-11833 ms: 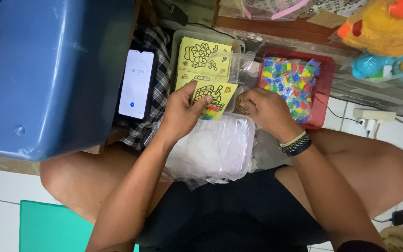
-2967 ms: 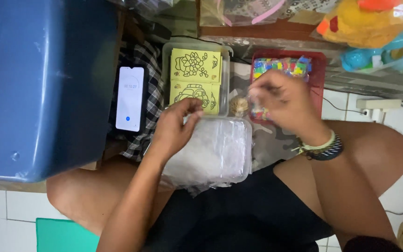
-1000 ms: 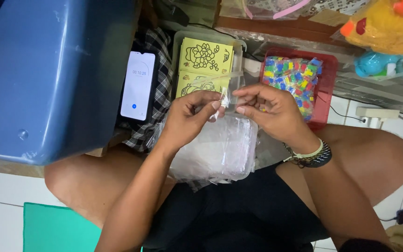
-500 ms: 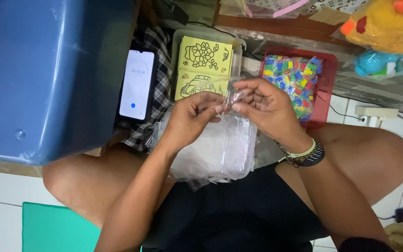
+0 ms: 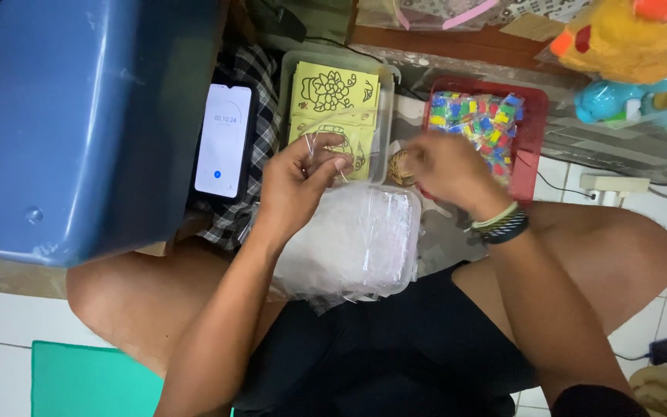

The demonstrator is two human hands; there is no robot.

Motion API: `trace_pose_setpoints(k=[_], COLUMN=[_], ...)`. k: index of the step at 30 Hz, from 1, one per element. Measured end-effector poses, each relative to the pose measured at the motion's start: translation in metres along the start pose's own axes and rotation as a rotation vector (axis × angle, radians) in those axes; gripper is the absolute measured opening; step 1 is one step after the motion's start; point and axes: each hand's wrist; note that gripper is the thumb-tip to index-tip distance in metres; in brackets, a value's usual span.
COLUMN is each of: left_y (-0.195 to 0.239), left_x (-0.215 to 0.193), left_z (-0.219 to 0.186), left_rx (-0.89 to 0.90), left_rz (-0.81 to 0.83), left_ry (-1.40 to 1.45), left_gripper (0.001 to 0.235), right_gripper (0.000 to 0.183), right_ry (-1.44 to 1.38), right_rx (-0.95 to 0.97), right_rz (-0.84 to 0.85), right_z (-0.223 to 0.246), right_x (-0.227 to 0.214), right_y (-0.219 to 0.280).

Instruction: The person sits on the floor and packs small craft kits into clear plastic bags. They pick up yellow paper sheets with black line drawings, place them into the bags, and add small colorful plastic pieces from a red container. The person then seals the bags and places the finished kits into a clear plastic bin.

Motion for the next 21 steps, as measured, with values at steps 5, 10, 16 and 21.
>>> trace_pose_setpoints(k=[5,10,16,21], left_y=[0.003,0.004,0.002,0.002], left_x=[-0.003,-0.012,-0.007,-0.004], left_z=[0.003,0.005,0.01,0.01], left_rx=[0.016,0.03,0.051,0.001], left_rz=[-0.01,-0.04,-0.055,-0.011], left_ry=[0.042,0.008,-0.039,0.019], left_gripper=[0.026,0.023,0.022,0.024], right_gripper=[0.047,0.028,0.022,0.014], right_ry=[0.35,0.376,0.407,0.346], right_rx=[0.344,0.254,0.224,0.066], right_rz=[0.398,0.311,0.244,0.106], right_z=[0.001,-0.025,-0.024,-0.038], right_x=[0.028,0.043,0.035,0.035], right_y=[-0.013,-0.01,-0.007,-0.008])
Point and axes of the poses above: each hand's wrist, its own y-axis away from the middle knuckle, its own x-axis out of the palm, z = x × y, and after that the axes turned 14 degrees about z, right-handed
